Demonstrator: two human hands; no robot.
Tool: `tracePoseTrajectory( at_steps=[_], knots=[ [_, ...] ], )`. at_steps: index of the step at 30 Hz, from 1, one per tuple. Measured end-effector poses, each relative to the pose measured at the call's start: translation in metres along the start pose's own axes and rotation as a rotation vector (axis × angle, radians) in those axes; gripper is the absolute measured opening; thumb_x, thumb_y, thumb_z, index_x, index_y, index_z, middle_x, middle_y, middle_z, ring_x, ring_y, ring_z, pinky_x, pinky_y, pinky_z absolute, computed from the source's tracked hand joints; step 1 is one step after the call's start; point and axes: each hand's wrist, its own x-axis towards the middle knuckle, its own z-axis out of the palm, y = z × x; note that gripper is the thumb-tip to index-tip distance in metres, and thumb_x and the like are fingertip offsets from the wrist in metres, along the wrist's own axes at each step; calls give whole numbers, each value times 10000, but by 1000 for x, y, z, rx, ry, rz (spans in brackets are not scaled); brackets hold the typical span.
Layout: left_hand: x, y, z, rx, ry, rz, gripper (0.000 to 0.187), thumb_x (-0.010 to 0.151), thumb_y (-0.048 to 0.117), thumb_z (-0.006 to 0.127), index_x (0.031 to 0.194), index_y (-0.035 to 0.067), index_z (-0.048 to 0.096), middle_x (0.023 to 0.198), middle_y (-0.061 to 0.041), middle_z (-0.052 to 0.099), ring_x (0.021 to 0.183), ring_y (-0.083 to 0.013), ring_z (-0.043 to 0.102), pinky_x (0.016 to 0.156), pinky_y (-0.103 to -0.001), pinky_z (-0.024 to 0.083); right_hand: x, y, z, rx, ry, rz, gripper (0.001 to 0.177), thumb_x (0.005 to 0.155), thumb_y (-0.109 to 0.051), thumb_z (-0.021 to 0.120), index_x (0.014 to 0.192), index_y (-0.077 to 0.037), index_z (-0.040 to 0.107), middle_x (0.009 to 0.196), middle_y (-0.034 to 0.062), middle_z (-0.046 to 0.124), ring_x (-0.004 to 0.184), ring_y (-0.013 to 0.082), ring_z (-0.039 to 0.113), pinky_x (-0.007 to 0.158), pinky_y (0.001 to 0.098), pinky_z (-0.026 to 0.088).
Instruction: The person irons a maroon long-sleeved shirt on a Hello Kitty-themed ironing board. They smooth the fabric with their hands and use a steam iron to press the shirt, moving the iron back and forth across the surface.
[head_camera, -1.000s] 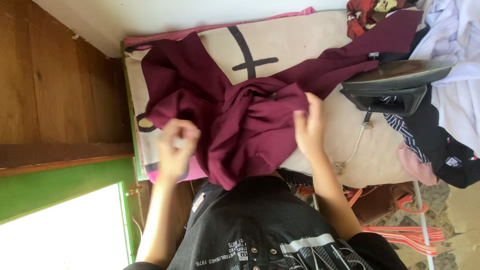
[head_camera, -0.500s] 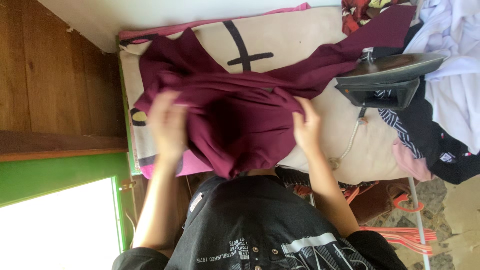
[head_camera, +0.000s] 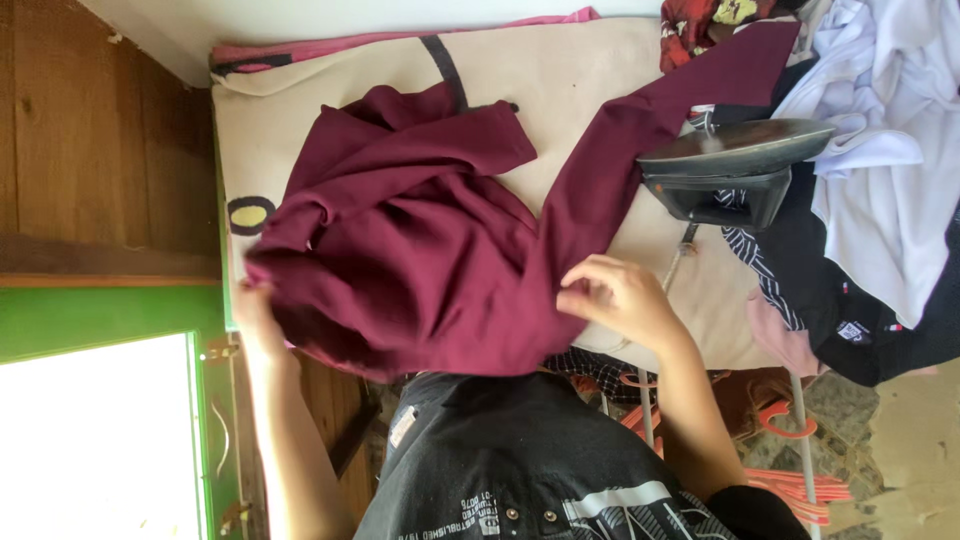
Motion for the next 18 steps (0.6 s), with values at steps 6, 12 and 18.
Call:
tracePoseTrajectory(
  at_steps=[6, 12, 18],
  knots=[
    [-73, -42, 25, 393, 130, 808, 867, 929, 525, 785, 1434, -74, 414, 1339, -320, 553, 1254, -440, 524, 1068, -566, 436, 26, 14, 7, -343, 691, -461, 443, 840, -101, 703, 1276, -27, 714, 1326, 197, 602, 1173, 380, 579, 976, 461, 469],
    [-107, -53, 51, 478, 180, 928, 1107, 802, 571, 806, 1622, 22, 303, 1404, -347, 470, 1262, -496, 469, 1100, -575, 359, 43, 22, 52, -176, 569, -458, 187, 847, 97, 639, 979, -36, 633, 1201, 108, 685, 1093, 355, 642, 903, 432, 521],
    [-109, -67, 55, 741, 215, 1078, 774, 854, 572, 802, 1524, 258, 573, 1467, -370, 404, 1362, -508, 401, 1129, -576, 321, -6, 24, 80, 393, -137, -435, 97, 919, 58, 638, 914, -37, 625, 803, 44, 682, 720, 178, 672, 634, 309, 555]
  ],
)
